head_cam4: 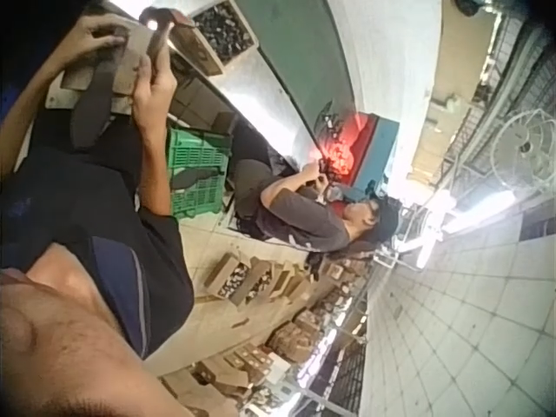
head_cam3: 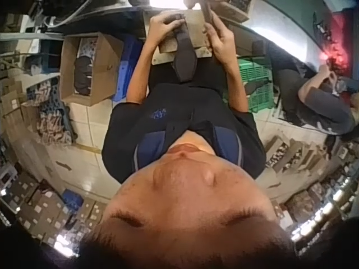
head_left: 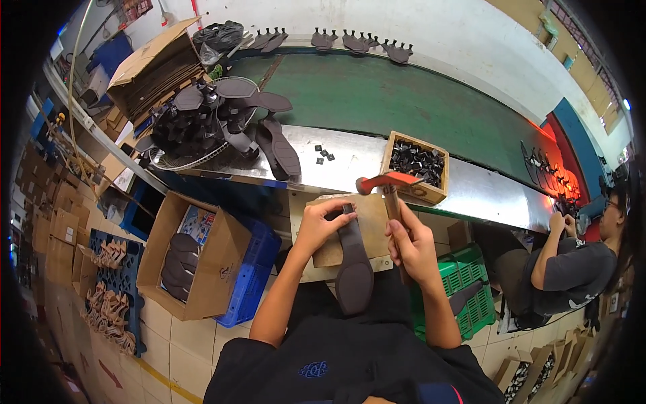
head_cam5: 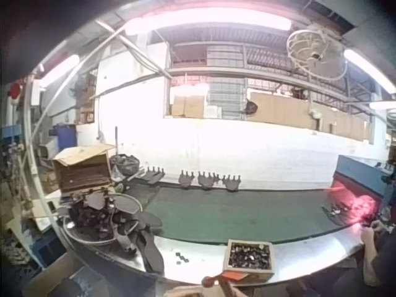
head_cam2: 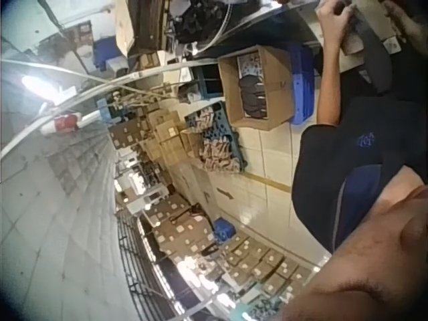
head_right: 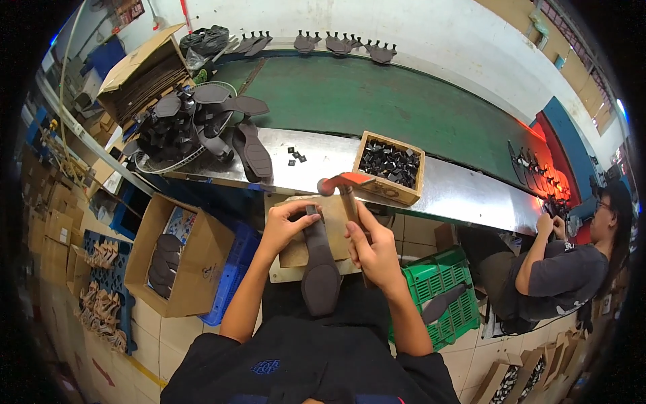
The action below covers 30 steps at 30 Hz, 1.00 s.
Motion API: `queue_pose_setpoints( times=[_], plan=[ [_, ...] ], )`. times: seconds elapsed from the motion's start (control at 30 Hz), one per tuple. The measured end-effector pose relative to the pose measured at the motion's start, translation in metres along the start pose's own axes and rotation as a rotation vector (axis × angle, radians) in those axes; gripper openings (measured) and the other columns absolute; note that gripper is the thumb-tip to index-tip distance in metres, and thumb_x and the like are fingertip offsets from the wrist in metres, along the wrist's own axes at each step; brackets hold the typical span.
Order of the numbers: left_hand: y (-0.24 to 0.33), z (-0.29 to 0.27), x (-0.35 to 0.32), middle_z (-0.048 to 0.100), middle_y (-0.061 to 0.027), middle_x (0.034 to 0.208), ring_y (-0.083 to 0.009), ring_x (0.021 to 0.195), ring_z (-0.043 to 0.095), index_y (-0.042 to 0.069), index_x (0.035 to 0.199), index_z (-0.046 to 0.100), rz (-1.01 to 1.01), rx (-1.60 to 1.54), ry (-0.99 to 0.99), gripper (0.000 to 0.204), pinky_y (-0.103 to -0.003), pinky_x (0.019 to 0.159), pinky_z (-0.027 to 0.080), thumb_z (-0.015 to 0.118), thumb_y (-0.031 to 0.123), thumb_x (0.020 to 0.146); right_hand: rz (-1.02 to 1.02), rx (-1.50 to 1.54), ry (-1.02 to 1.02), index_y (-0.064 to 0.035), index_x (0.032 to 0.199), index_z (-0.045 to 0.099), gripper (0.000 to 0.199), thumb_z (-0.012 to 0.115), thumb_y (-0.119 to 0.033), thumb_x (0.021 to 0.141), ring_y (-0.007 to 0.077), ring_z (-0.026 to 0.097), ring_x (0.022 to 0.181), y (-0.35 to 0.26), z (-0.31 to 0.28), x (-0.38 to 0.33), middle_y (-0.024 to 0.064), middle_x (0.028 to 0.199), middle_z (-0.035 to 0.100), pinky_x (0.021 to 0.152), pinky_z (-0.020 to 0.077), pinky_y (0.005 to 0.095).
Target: Manually assemble and hammer components of a shoe sole.
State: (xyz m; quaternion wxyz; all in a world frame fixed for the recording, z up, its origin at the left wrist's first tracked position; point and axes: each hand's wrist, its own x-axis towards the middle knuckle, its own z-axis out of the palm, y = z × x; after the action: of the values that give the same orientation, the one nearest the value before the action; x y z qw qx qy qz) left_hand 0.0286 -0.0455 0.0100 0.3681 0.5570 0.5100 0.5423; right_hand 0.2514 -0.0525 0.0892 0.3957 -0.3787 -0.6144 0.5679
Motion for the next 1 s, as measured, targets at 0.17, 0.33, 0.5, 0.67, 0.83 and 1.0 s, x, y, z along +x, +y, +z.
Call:
queue_pose_setpoints(
  times=[0.17,0.33,0.5,0.67,0.83,1.0],
  plan=[
    [-0.003,-0.004,-0.002,0.076,-0.0075,0.092,-0.0076,0.083,0.066,0.001,0.105,0.076,-0.043,-0.012,-0.034,0.026,-0.027,0.083,0.053,0.079,0.014,0.082,-0.037,-0.093,-0.016,-0.0047,0.149,0.043,0.049,0.054,-0.007,0.102,0.0044,0.047,0.056,-0.017,0.003,-0.020,0.0042,0.084,0.059,0.050,0.0407,0.0209],
    [-0.005,-0.005,0.000,0.076,-0.0060,0.088,-0.0059,0.082,0.063,0.000,0.107,0.074,-0.052,-0.067,-0.048,0.025,-0.032,0.108,0.042,0.076,0.009,0.083,-0.296,-0.436,-0.033,0.0008,0.146,0.044,0.049,0.057,-0.005,0.099,0.0183,0.057,0.069,-0.020,0.016,-0.020,0.0137,0.089,0.062,0.066,0.0484,0.0300],
    [-0.005,-0.007,0.000,0.077,-0.0086,0.091,-0.0065,0.082,0.064,0.002,0.108,0.074,-0.036,-0.050,-0.061,0.025,-0.033,0.109,0.041,0.074,0.008,0.084,-0.276,-0.495,-0.034,0.0015,0.143,0.048,0.048,0.060,-0.004,0.097,0.0260,0.061,0.077,-0.022,0.019,-0.020,0.0195,0.096,0.064,0.073,0.0499,0.0313],
    [-0.003,-0.005,-0.001,0.077,-0.0100,0.094,-0.0082,0.084,0.066,0.003,0.106,0.075,-0.054,-0.085,-0.072,0.024,-0.033,0.107,0.043,0.075,0.009,0.083,-0.231,-0.491,-0.019,0.0040,0.139,0.050,0.044,0.060,-0.003,0.097,0.0247,0.061,0.076,-0.017,0.014,-0.025,0.0182,0.094,0.065,0.072,0.0500,0.0305],
    [0.003,-0.008,-0.009,0.069,-0.0129,0.120,-0.0203,0.110,0.064,0.003,0.136,0.055,-0.025,0.116,-0.105,0.061,-0.037,0.111,0.040,0.079,0.021,0.082,-0.432,-0.312,0.135,0.0097,0.124,0.059,0.031,0.061,0.000,0.095,0.0132,0.053,0.052,-0.062,0.004,-0.048,0.0138,0.090,0.065,0.046,0.0413,0.0267],
    [0.000,-0.002,-0.017,0.056,-0.0110,0.143,-0.0286,0.145,0.036,-0.001,0.156,0.014,0.059,0.519,-0.099,0.108,-0.051,0.123,0.008,0.077,0.044,0.081,-0.334,-0.139,0.028,0.0116,0.134,0.049,0.042,0.057,-0.008,0.098,0.0207,0.053,0.061,-0.007,0.017,-0.034,0.0139,0.084,0.060,0.058,0.0443,0.0286]
  ],
)
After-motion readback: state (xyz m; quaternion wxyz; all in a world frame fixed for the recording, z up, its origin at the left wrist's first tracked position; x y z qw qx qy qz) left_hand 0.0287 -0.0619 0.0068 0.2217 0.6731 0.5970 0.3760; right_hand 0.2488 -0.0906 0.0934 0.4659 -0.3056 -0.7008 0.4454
